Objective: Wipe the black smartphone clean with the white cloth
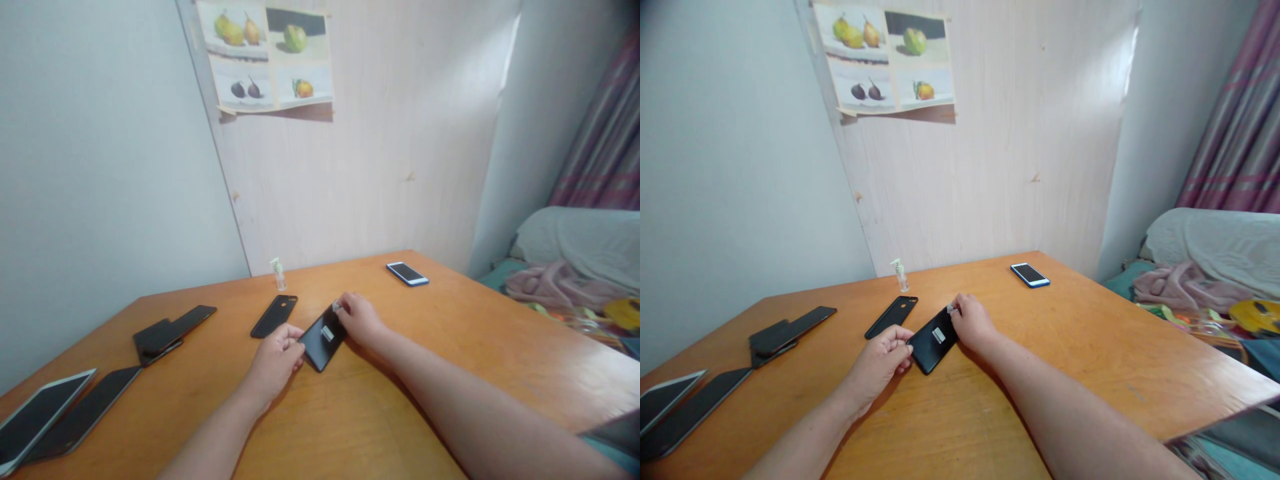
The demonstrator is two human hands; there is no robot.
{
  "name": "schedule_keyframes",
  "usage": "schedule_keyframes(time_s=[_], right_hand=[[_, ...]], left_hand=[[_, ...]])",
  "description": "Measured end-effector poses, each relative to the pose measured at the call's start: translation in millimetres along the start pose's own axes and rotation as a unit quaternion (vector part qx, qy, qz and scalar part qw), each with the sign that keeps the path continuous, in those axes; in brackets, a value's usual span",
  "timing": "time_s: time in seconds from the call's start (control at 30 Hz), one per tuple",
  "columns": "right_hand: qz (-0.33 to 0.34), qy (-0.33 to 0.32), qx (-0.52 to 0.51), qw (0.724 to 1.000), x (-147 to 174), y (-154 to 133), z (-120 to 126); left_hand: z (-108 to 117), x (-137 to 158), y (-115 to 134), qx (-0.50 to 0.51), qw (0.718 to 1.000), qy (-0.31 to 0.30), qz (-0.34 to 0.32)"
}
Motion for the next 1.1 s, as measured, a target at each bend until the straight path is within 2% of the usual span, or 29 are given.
schedule_keyframes(time_s=[0.17, 0.23, 0.3, 0.4, 0.5, 0.63, 0.67, 0.73, 0.8, 0.9, 1.0, 1.1], right_hand=[[0.147, -0.107, -0.024, 0.983, 34, -48, -24], [0.117, -0.100, -0.003, 0.988, 28, -41, -22], [0.033, -0.059, 0.029, 0.997, 12, -17, -9], [-0.026, -0.029, 0.050, 0.998, -4, 8, 3], [-0.003, -0.051, 0.049, 0.998, 4, 0, -4], [0.111, -0.141, 0.012, 0.984, 36, -37, -28], [0.122, -0.156, 0.008, 0.980, 39, -40, -30], [0.089, -0.156, 0.022, 0.984, 32, -30, -27], [0.012, -0.118, 0.056, 0.991, 14, -7, -14], [-0.027, -0.078, 0.080, 0.993, -1, 10, 1], [-0.003, -0.101, 0.079, 0.992, 13, -2, -7], [0.084, -0.181, 0.052, 0.978, 41, -32, -27]], left_hand=[[0, 0, -3, 0.033, 0.999, 0.004, 0.015], [2, 1, -2, 0.029, 0.999, 0.010, 0.019], [3, 1, -1, 0.013, 1.000, 0.014, 0.024], [5, 1, 0, 0.001, 0.999, 0.018, 0.029], [6, 0, 0, 0.003, 0.999, 0.026, 0.028], [8, 0, -3, 0.006, 0.999, 0.033, 0.028], [8, -1, -3, 0.005, 0.999, 0.032, 0.028], [9, -1, -4, 0.001, 0.999, 0.031, 0.028], [10, -1, -4, -0.004, 0.999, 0.033, 0.028], [11, -2, -4, -0.008, 0.999, 0.037, 0.028], [11, -2, -3, -0.001, 0.999, 0.041, 0.029], [10, -2, -3, 0.009, 0.999, 0.040, 0.030]])
Point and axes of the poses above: each hand's wrist, its own x-axis away from the middle knuckle, its own z-axis out of the back of the hand, y = z × x, the point moved 8 cm from there along -x, towards the middle knuckle, and after that the axes turned 6 degrees about -z, right-handed, at the moved point
